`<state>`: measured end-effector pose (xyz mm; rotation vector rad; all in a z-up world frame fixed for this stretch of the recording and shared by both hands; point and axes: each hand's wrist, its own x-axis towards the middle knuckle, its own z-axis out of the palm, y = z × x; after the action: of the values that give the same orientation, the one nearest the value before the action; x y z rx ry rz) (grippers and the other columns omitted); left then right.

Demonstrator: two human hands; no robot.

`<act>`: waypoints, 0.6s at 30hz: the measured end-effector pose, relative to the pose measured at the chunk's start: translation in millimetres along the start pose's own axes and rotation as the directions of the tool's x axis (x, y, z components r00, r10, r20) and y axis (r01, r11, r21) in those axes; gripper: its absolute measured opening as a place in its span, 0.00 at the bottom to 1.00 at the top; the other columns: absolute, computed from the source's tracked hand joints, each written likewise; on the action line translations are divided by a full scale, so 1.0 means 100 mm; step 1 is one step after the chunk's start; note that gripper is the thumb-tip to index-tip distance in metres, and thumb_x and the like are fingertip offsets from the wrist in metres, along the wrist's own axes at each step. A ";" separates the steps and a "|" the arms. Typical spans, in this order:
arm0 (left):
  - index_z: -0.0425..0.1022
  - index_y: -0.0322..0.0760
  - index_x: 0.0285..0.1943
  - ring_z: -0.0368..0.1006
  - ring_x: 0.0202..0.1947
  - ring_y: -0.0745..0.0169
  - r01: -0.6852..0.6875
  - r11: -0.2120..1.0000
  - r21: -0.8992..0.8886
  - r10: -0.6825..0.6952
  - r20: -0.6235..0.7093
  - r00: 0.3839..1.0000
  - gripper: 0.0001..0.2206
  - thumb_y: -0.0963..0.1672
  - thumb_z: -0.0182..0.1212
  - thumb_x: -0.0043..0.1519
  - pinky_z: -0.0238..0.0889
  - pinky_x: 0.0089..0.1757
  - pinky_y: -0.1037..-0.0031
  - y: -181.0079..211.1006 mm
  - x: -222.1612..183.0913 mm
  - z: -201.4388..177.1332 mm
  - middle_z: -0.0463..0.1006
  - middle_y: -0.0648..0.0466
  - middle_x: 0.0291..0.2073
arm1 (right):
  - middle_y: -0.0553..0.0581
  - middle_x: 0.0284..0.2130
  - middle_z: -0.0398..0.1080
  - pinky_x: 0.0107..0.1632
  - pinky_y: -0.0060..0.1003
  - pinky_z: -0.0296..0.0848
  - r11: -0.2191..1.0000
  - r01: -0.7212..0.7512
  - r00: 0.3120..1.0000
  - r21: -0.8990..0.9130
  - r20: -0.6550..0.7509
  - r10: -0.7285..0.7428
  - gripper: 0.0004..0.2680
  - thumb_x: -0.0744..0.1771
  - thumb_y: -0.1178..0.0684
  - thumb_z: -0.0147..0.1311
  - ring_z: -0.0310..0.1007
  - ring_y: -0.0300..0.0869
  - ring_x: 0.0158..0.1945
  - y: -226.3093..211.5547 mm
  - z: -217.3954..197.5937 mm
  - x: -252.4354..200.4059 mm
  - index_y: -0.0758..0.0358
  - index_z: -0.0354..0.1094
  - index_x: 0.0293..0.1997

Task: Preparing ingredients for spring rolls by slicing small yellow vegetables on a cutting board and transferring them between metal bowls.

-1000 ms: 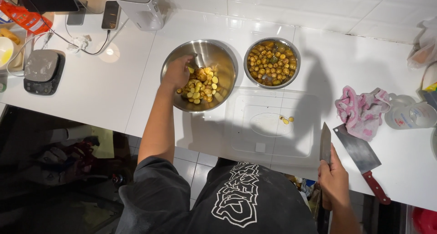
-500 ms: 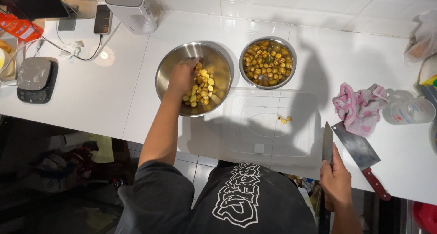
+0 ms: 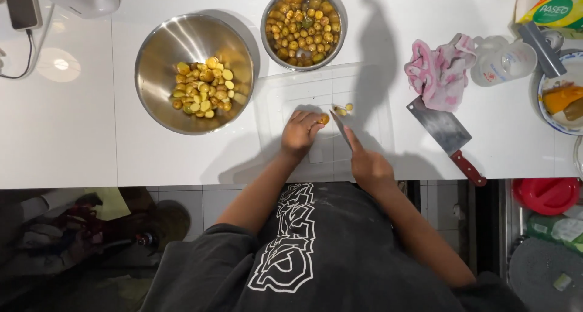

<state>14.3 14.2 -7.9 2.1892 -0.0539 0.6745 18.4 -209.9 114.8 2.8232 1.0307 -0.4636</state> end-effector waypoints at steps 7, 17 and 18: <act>0.83 0.42 0.31 0.77 0.35 0.53 0.009 1.000 -0.028 -0.013 -0.115 0.993 0.06 0.45 0.73 0.59 0.72 0.41 0.71 0.03 -0.01 -0.03 0.82 0.54 0.34 | 0.48 0.09 0.63 0.20 0.27 0.62 0.990 0.085 0.966 0.116 -0.254 -0.053 0.31 0.65 0.63 0.44 0.61 0.37 0.11 -0.04 0.10 0.09 0.46 0.42 0.80; 0.84 0.43 0.29 0.77 0.32 0.54 0.036 0.999 -0.036 -0.040 -0.130 0.991 0.07 0.45 0.72 0.61 0.72 0.37 0.72 0.14 0.05 -0.10 0.82 0.55 0.31 | 0.52 0.14 0.69 0.25 0.33 0.71 0.983 0.085 0.996 0.162 -0.014 -0.084 0.29 0.67 0.61 0.42 0.70 0.42 0.15 -0.04 -0.27 0.09 0.46 0.40 0.80; 0.84 0.44 0.29 0.77 0.33 0.55 0.030 0.999 -0.028 -0.033 -0.127 0.991 0.07 0.45 0.71 0.61 0.72 0.38 0.73 0.14 0.04 -0.10 0.82 0.56 0.31 | 0.54 0.15 0.70 0.26 0.34 0.72 0.982 0.071 0.997 0.175 0.016 -0.075 0.29 0.67 0.61 0.41 0.71 0.44 0.16 -0.04 -0.29 0.09 0.45 0.40 0.80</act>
<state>9.9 13.2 8.9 2.1127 0.0374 0.7897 29.4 -195.5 139.9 2.9307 1.1452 -0.6210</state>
